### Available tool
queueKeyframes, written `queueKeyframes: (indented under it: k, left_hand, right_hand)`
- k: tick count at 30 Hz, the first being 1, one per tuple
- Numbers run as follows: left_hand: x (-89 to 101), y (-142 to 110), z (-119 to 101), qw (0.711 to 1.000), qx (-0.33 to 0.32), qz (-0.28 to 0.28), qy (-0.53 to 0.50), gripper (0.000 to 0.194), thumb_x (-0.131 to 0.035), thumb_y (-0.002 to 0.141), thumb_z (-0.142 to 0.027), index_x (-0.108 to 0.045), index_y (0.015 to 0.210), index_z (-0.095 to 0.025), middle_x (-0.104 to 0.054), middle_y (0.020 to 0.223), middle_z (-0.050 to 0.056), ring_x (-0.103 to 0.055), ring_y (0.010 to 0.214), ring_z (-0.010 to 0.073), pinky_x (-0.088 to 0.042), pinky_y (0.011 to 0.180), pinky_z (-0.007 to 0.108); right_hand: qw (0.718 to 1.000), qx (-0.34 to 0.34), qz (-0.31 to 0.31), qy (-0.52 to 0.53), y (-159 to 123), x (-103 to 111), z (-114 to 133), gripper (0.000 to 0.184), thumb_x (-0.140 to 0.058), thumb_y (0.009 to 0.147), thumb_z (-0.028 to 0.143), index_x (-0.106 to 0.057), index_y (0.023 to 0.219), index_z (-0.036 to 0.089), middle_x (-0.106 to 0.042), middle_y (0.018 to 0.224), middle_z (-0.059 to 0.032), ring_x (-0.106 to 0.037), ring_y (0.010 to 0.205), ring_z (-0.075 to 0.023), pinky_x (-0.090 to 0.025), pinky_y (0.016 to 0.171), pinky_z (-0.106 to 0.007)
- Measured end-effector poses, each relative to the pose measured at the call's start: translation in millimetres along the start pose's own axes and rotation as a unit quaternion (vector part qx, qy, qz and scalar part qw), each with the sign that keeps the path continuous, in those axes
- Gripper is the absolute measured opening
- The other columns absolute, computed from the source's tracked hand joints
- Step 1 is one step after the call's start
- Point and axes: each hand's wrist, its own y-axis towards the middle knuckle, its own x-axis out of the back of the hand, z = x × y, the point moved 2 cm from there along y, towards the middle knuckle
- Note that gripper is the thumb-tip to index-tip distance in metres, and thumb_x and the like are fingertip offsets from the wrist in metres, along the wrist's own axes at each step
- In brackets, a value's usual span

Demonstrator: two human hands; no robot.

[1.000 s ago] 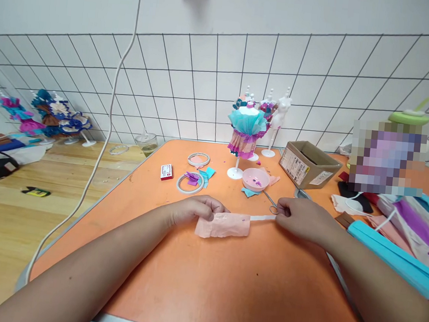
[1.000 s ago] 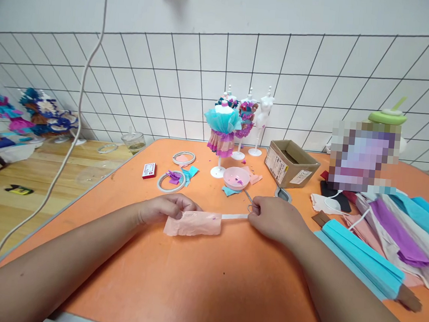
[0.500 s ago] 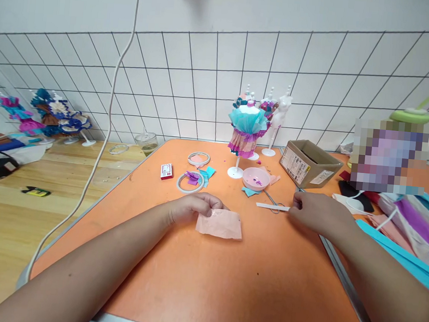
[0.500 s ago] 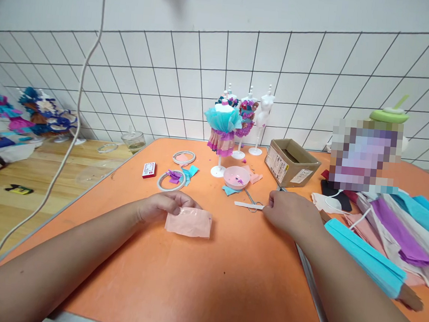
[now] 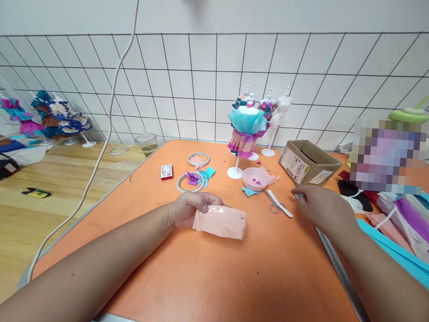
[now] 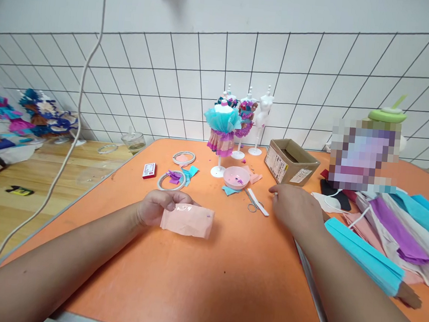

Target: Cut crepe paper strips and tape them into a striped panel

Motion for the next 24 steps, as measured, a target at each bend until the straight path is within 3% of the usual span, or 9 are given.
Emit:
queueKeyframes:
  k: [3,4,5,7,9,11,16,21,24]
  left_hand:
    - [-3.1,1,2,1.0,0.0,0.015,-0.006,0.015,-0.054,0.041,-0.024,-0.044,0.048,-0.015,-0.053,0.066,0.008,-0.046,0.058,0.0157,-0.032,0.047,0.026]
    - [-4.3,1,3,1.0,0.002,0.021,-0.007,0.015,-0.054,0.041,-0.024,-0.045,0.048,-0.015,-0.054,0.066,0.008,-0.045,0.058,0.0158,-0.032,0.047,0.026]
    - [-5.5,2,5,1.0,0.005,0.027,-0.007,0.015,-0.054,0.041,-0.024,-0.045,0.048,-0.015,-0.054,0.066,0.008,-0.046,0.059,0.0162,-0.033,0.048,0.026]
    - [-7.2,3,7,0.999,0.009,0.036,-0.003,0.014,-0.056,0.042,-0.023,-0.046,0.048,-0.015,-0.054,0.066,0.008,-0.047,0.061,0.0173,-0.035,0.051,0.027]
    - [-7.3,3,9,0.999,0.01,0.04,0.007,0.014,-0.057,0.043,-0.022,-0.047,0.049,-0.014,-0.052,0.063,0.007,-0.047,0.062,0.0176,-0.036,0.052,0.028]
    - [-5.6,3,8,0.999,0.008,0.036,0.017,0.013,-0.057,0.044,-0.022,-0.047,0.05,-0.015,-0.05,0.06,0.005,-0.046,0.059,0.0164,-0.035,0.052,0.027]
    - [3.2,3,4,0.999,0.0,-0.001,0.054,0.014,-0.057,0.046,-0.021,-0.047,0.051,-0.014,-0.05,0.06,0.004,-0.044,0.057,0.0142,-0.034,0.051,0.026]
    - [13.7,0,0,0.991,0.047,-0.029,0.124,0.015,-0.066,0.053,-0.022,-0.056,0.06,-0.012,-0.053,0.06,0.001,-0.047,0.055,0.0113,-0.035,0.051,0.022]
    - [19.5,-3,-5,0.977,0.074,-0.033,0.2,0.023,-0.071,0.061,-0.027,-0.065,0.078,-0.013,-0.062,0.074,0.003,-0.056,0.067,0.0135,-0.042,0.06,0.023]
  right_hand:
    - [0.983,0.005,-0.089,0.161,-11,7,25,0.036,-0.046,0.084,0.028,-0.063,0.115,0.025,-0.061,0.121,-0.0093,-0.054,0.109,-0.0335,-0.042,0.087,-0.05]
    - [0.96,0.021,-0.075,0.268,-17,6,35,0.034,-0.046,0.086,0.034,-0.063,0.114,0.025,-0.061,0.121,-0.0082,-0.054,0.111,-0.0307,-0.043,0.089,-0.046]
    - [0.921,0.049,-0.003,0.386,-23,1,46,0.037,-0.045,0.088,0.041,-0.061,0.118,0.026,-0.059,0.124,-0.0071,-0.052,0.115,-0.0284,-0.044,0.09,-0.042]
    - [0.781,0.071,0.178,0.595,-37,-12,66,0.048,-0.035,0.091,0.052,-0.05,0.131,0.029,-0.051,0.136,-0.0053,-0.045,0.125,-0.0252,-0.042,0.095,-0.042]
    - [0.665,0.052,0.312,0.677,-47,-23,78,0.05,-0.04,0.091,0.053,-0.049,0.132,0.026,-0.05,0.136,-0.0071,-0.044,0.126,-0.024,-0.038,0.101,-0.042]
    - [0.609,0.038,0.387,0.691,-52,-30,81,0.046,-0.056,0.085,0.042,-0.054,0.126,0.021,-0.056,0.129,-0.0099,-0.051,0.119,-0.024,-0.037,0.102,-0.04]
    - [0.614,0.02,0.426,0.665,-45,-34,74,0.044,-0.073,0.071,0.021,-0.06,0.113,0.017,-0.065,0.105,-0.0084,-0.061,0.094,-0.019,-0.046,0.086,-0.032]
    - [0.679,0.007,0.4,0.616,-38,-34,67,0.053,-0.07,0.071,0.02,-0.05,0.12,0.019,-0.064,0.085,-0.0027,-0.061,0.078,-0.0152,-0.048,0.074,-0.029]
    - [0.748,0.006,0.4,0.53,-34,-31,59,0.055,-0.069,0.071,0.023,-0.045,0.12,0.021,-0.06,0.077,0.0006,-0.057,0.065,-0.0125,-0.047,0.06,-0.025]
